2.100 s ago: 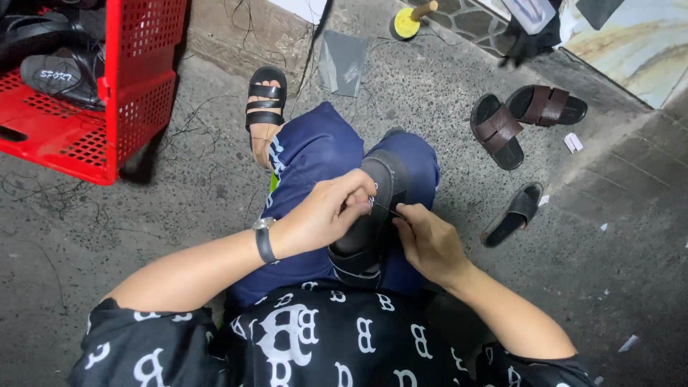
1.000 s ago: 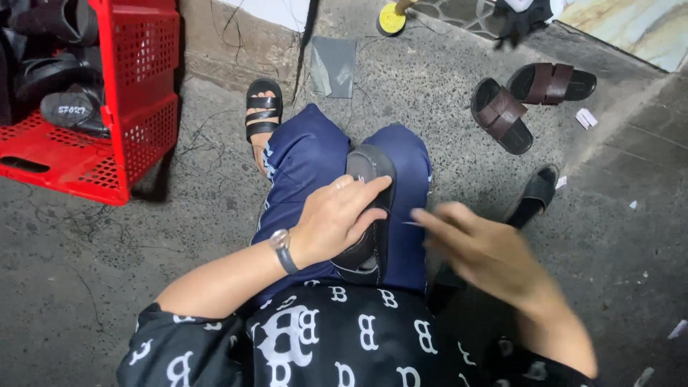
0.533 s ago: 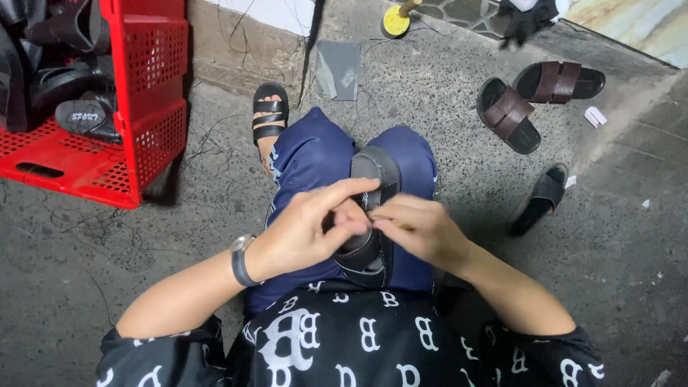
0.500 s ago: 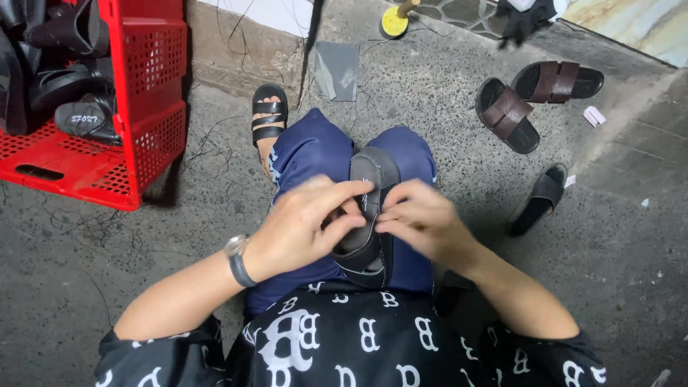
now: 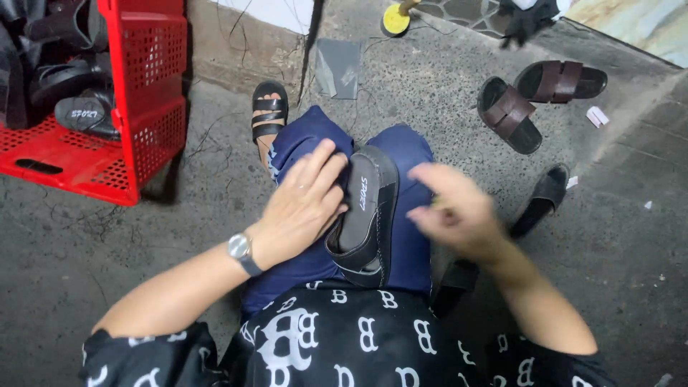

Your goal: Hand-sewing the sole of a sandal to the upper part using a needle and thread

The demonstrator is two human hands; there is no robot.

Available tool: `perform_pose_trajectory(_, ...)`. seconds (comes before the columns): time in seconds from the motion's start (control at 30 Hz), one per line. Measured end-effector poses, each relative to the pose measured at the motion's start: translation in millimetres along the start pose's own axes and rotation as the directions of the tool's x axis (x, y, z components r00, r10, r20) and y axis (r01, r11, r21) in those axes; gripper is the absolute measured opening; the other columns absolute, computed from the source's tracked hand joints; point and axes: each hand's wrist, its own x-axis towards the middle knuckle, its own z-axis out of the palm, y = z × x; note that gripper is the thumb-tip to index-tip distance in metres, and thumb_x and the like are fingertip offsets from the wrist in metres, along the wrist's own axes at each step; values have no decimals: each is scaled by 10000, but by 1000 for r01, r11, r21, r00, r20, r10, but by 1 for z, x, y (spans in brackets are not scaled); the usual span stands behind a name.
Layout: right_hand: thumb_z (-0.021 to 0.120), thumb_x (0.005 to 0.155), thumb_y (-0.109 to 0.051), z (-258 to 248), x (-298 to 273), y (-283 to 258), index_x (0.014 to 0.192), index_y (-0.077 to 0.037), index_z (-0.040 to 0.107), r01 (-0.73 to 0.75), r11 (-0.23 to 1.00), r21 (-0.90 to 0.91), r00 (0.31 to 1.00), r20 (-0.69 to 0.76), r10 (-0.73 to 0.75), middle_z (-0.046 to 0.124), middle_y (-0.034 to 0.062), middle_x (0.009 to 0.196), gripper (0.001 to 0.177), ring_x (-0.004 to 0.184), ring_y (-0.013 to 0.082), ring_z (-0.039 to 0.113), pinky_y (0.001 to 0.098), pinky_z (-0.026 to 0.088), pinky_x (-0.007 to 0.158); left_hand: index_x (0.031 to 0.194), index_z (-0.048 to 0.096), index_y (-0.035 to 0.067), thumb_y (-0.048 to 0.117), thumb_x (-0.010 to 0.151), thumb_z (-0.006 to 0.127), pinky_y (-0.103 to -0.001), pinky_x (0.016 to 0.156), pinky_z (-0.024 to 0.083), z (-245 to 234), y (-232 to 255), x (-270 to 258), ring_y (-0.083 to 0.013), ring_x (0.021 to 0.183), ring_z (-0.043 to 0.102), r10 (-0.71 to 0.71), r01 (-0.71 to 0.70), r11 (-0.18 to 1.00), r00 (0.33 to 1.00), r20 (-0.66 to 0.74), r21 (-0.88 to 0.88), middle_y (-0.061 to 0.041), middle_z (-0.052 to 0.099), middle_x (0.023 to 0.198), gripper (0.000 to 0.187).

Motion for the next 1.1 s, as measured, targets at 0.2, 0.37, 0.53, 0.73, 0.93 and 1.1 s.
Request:
perform_pose_trajectory(0.2, 506, 921, -90, 24, 19, -4, 1271, -150, 641, 323, 912, -254, 935, 235, -265, 523, -48, 613, 380, 424, 107, 418, 222, 418, 386, 776, 708, 56, 104, 896, 588, -354, 783, 454, 13, -21, 5, -260, 899, 585, -145, 390, 381, 920, 363, -838, -109, 671, 864, 176)
perform_pose_trajectory(0.37, 506, 884, -25, 15, 35, -2, 1283, -106, 626, 380, 913, -152, 894, 314, -320, 484, 17, 527, 424, 433, 162, 517, 249, 469, 427, 899, 722, 40, 55, 907, 611, -238, 518, 514, 23, -35, 4, -88, 490, 586, -370, 527, 392, 841, 395, -754, -44, 642, 597, 113)
perform_pose_trajectory(0.53, 644, 869, -356, -3, 36, -28, 1210, -67, 579, 229, 973, 15, 965, 132, -229, 628, 51, 1112, 451, 825, 167, 637, 320, 542, 586, 885, 720, 189, 234, 855, 695, -362, 775, 544, 34, -22, -16, -231, 810, 726, -153, 542, 464, 828, 540, -701, -47, 747, 851, 60)
perform_pose_trajectory(0.73, 573, 898, -83, 12, 11, -24, 1164, -167, 679, 276, 904, -326, 943, 275, -189, 595, 12, 813, 298, 580, 159, 557, 253, 461, 513, 1210, 602, 30, -40, 959, 599, -372, 708, 500, -47, -95, -25, -308, 946, 506, -175, 256, 665, 967, -187, 702, -158, 536, 1040, 261)
perform_pose_trajectory(0.93, 495, 915, -23, 10, 12, -36, 1218, -181, 632, 234, 829, -509, 914, 406, -9, 581, -20, 856, 368, 629, 153, 546, 264, 490, 583, 1125, 601, -28, 258, 964, 549, -449, 936, 479, 40, 2, -23, -335, 1075, 586, 10, -13, 978, 1000, -15, -209, -183, 621, 1108, 333)
perform_pose_trajectory(1.1, 476, 899, -67, 16, 4, -28, 1276, -228, 570, 300, 760, -576, 903, 427, -33, 482, -35, 795, 421, 563, 125, 449, 256, 432, 512, 1091, 619, -70, 312, 939, 572, -423, 891, 518, 68, -3, -20, -330, 1007, 619, 108, -132, 973, 985, -131, -188, -202, 631, 1062, 414)
